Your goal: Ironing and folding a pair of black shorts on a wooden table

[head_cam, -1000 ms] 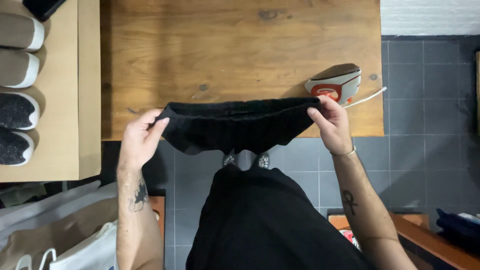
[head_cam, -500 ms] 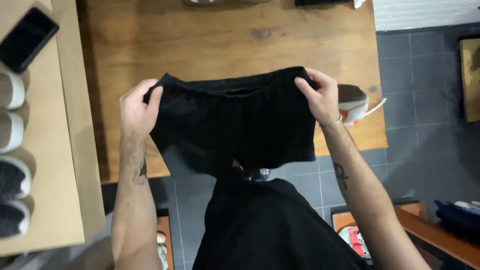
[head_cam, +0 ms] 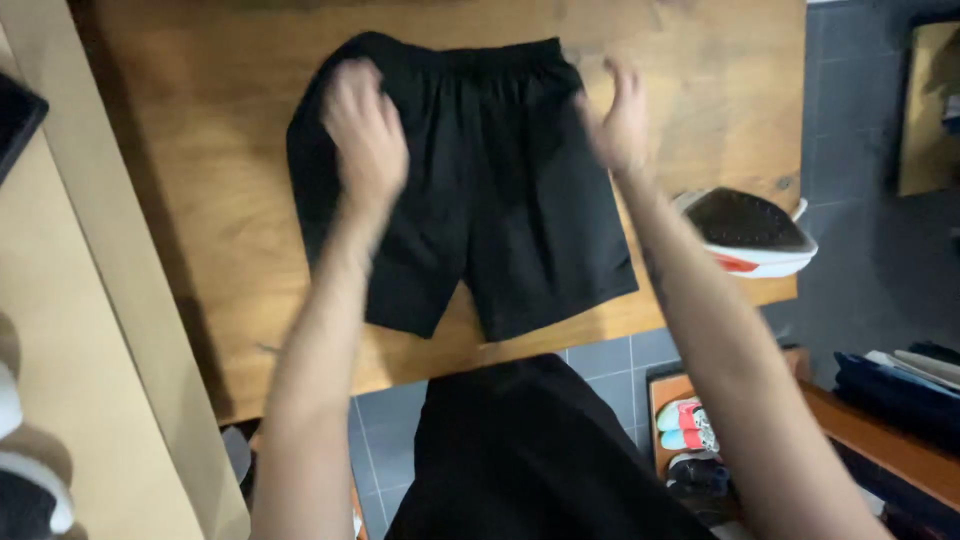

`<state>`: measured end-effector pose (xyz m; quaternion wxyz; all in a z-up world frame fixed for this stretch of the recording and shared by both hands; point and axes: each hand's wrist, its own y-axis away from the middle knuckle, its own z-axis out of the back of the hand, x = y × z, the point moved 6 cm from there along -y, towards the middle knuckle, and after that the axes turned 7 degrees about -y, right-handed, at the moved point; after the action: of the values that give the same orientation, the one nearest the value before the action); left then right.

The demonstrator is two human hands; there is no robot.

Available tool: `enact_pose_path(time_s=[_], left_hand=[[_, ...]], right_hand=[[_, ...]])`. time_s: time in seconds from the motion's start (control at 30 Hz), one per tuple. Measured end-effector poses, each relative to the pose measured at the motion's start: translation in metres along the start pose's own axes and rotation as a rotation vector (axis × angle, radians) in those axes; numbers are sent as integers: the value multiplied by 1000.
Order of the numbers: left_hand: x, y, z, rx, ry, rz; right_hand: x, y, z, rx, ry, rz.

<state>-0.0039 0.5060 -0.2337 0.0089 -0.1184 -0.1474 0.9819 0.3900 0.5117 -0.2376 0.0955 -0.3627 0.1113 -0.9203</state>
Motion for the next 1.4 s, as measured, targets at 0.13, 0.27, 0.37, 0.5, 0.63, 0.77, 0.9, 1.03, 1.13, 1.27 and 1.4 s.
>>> enact_pose_path(time_s=[0.13,0.27,0.37,0.5,0.63,0.77,0.9,1.03,1.13,1.27,1.4], left_hand=[[-67,118,25,72,410,-140],[-72,207,11,306,272,-115],[-59,235,3,422,150,-90],[-56,246,7,434,67,-58],[-71,259,20,439,-1,-1],[-102,269,37,446,-39,48],[-133,310,33,471,-18,-129],[-140,328,29,430,29,-162],[-126,367,-2,448,-4,-213],[-118,382,-24,473,-58,-248],[-129,376,-12,494,-59,-268]], right_hand=[[65,101,1,40,49,-116],[72,209,-3,215,269,-52],[28,275,-10,373,462,-128],[-3,304,5,336,483,-222],[0,309,21,299,446,-138],[1,313,35,297,419,-55],[-1,340,45,351,406,-8],[-12,346,60,345,375,27],[-21,360,70,194,390,167],[-40,363,79,127,446,131],[-47,368,86,57,421,123]])
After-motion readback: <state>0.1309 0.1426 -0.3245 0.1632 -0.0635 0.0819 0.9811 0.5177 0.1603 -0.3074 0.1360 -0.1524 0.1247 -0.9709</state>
